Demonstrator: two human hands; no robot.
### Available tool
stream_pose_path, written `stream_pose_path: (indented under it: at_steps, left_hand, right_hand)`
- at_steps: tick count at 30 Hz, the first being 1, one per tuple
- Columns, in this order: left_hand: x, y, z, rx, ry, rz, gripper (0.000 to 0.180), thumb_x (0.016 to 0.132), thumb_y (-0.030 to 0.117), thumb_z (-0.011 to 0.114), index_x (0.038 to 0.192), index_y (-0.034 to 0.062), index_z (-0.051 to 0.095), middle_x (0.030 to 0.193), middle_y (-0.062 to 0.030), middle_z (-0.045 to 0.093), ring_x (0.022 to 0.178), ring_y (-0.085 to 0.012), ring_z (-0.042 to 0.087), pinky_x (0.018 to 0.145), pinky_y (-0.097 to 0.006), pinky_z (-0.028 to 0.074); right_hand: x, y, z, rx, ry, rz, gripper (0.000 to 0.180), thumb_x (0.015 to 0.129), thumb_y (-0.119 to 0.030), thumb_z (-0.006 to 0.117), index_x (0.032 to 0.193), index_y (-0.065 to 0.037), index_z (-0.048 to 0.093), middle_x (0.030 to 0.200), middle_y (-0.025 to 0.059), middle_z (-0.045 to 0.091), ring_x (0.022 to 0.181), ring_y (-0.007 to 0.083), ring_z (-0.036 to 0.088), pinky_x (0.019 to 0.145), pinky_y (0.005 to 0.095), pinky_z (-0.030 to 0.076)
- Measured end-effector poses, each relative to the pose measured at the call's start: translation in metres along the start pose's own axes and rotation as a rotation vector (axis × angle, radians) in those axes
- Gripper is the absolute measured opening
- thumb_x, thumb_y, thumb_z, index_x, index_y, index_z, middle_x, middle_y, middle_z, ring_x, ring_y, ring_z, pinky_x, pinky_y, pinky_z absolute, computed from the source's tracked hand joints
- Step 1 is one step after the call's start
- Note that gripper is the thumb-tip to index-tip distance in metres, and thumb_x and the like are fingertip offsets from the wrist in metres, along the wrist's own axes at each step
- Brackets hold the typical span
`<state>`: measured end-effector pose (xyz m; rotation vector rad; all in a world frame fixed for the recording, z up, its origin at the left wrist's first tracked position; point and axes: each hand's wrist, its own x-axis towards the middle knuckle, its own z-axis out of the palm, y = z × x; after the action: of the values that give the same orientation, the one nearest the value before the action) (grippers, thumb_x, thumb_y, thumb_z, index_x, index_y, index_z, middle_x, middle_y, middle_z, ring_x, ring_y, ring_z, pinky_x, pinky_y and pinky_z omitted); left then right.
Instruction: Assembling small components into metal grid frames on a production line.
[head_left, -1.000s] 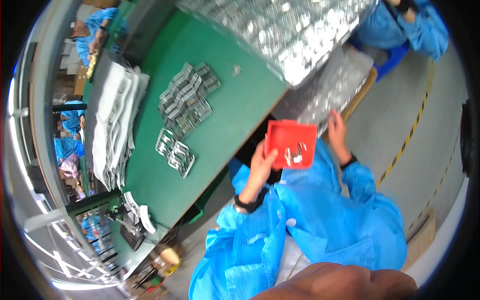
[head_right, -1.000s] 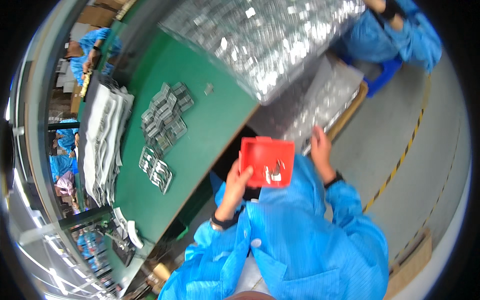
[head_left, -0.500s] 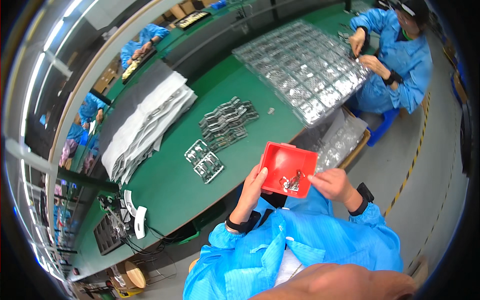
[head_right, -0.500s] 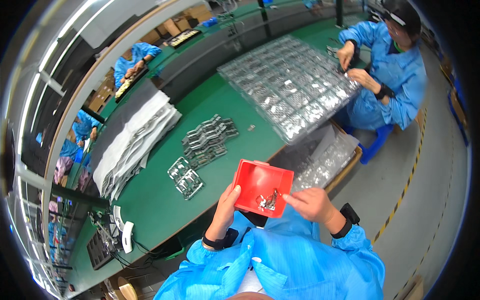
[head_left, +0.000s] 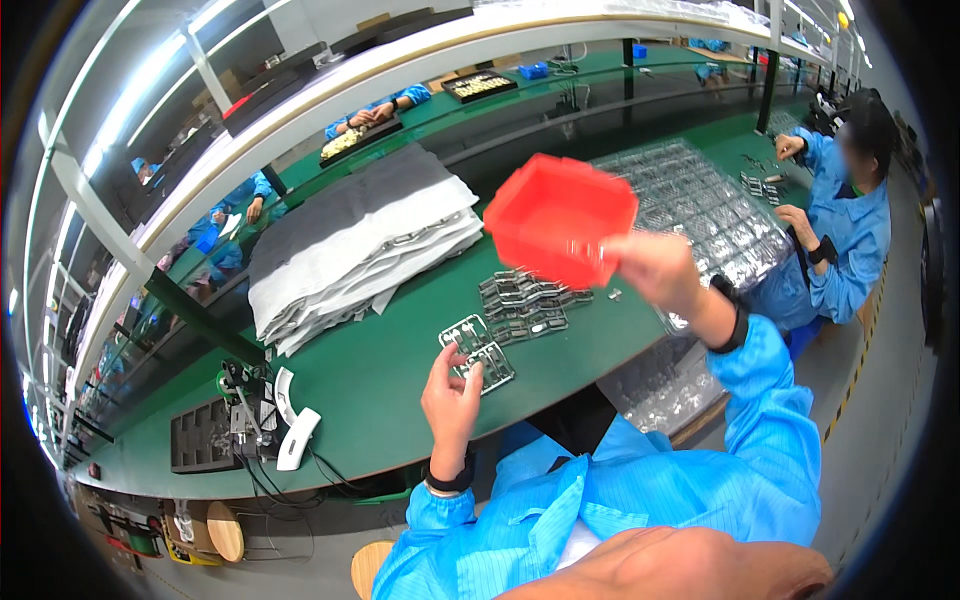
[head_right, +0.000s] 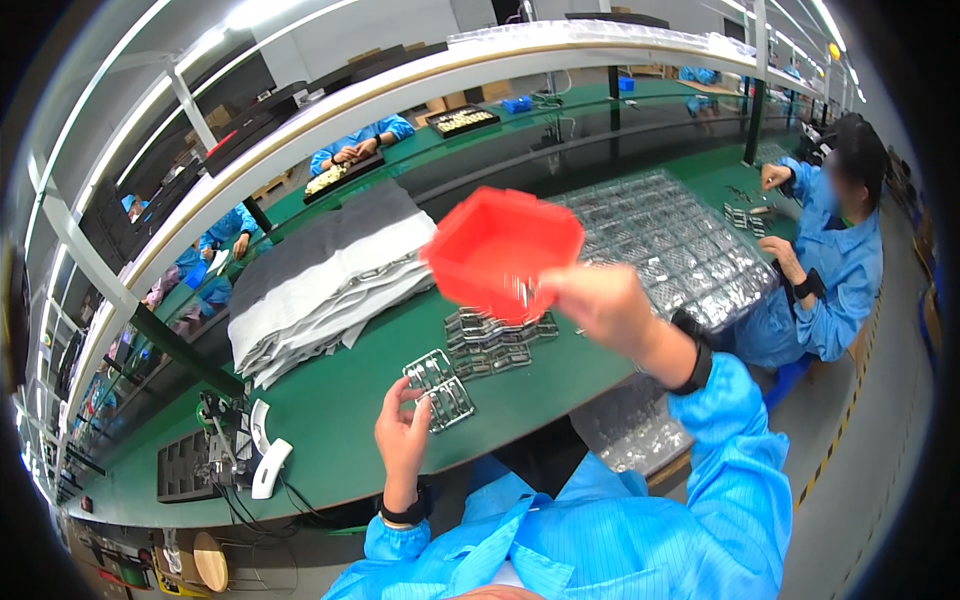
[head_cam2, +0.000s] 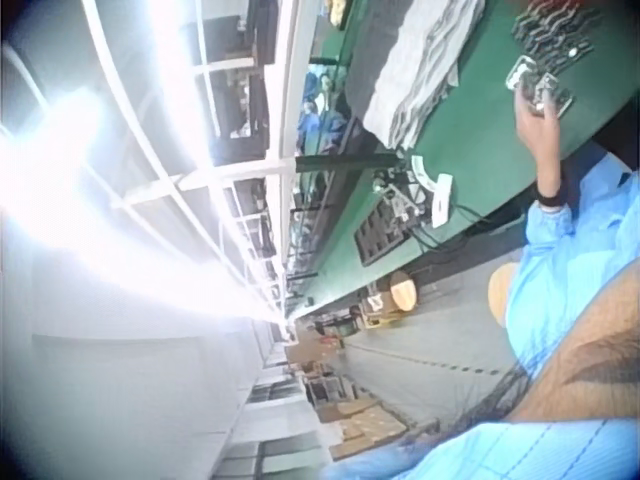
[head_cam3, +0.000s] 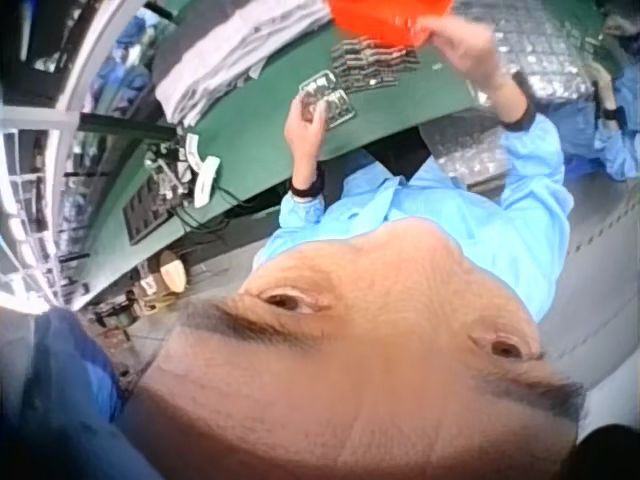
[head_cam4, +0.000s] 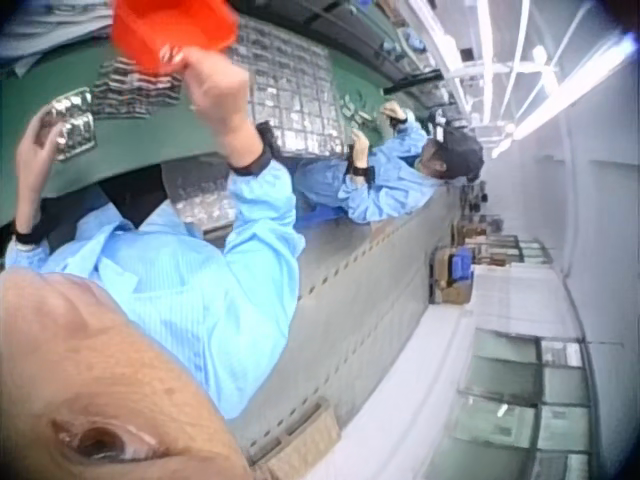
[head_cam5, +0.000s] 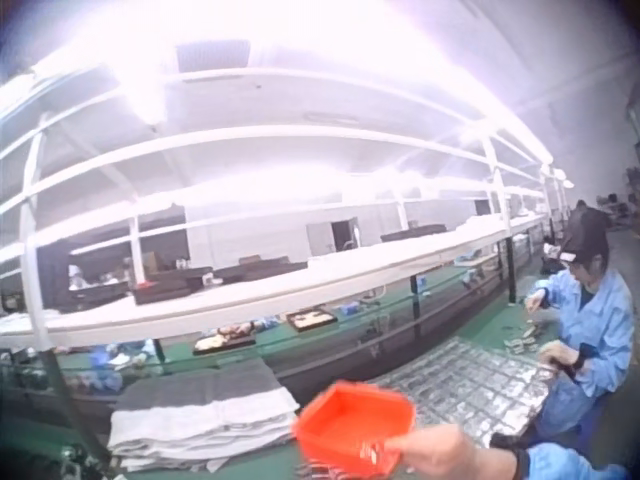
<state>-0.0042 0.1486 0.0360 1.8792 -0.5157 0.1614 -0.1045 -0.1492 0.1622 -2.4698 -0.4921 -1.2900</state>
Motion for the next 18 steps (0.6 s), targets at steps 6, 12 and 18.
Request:
stream_pose_path:
  at_steps: [6,12,18]
  left_hand:
    - [-0.005,-0.044,-0.027,0.559,0.072,0.066,0.053,0.076,0.026,0.072,0.121,0.0053,0.054,0.107,-0.0136,0.057,0.069,-0.0236,0.062,0.063,-0.035,0.051]
    - [-0.010,-0.044,-0.028,0.633,-0.087,-0.010,0.060,0.075,0.033,0.071,0.124,0.0037,0.051,0.122,-0.0185,0.052,0.106,-0.0341,0.055,0.086,-0.042,0.048]
    - [-0.012,-0.044,-0.025,0.705,-0.154,-0.009,0.063,0.075,0.034,0.072,0.126,0.0047,0.051,0.122,-0.0186,0.052,0.105,-0.0353,0.054,0.083,-0.042,0.049]
  right_hand:
    - [0.183,0.081,0.004,-0.143,0.158,-0.044,0.014,0.076,-0.008,0.065,0.090,-0.007,0.066,0.078,0.0177,0.063,0.069,0.0345,0.061,0.061,0.0362,0.049]
    - [0.297,0.178,0.035,-0.372,0.182,0.018,0.016,0.078,-0.022,0.065,0.089,-0.010,0.067,0.076,0.0162,0.063,0.075,0.0350,0.061,0.067,0.0422,0.049]
    - [0.325,0.207,0.086,-0.507,0.014,0.214,0.020,0.081,-0.026,0.062,0.095,-0.012,0.067,0.091,0.0137,0.066,0.090,0.0336,0.061,0.078,0.0446,0.048]
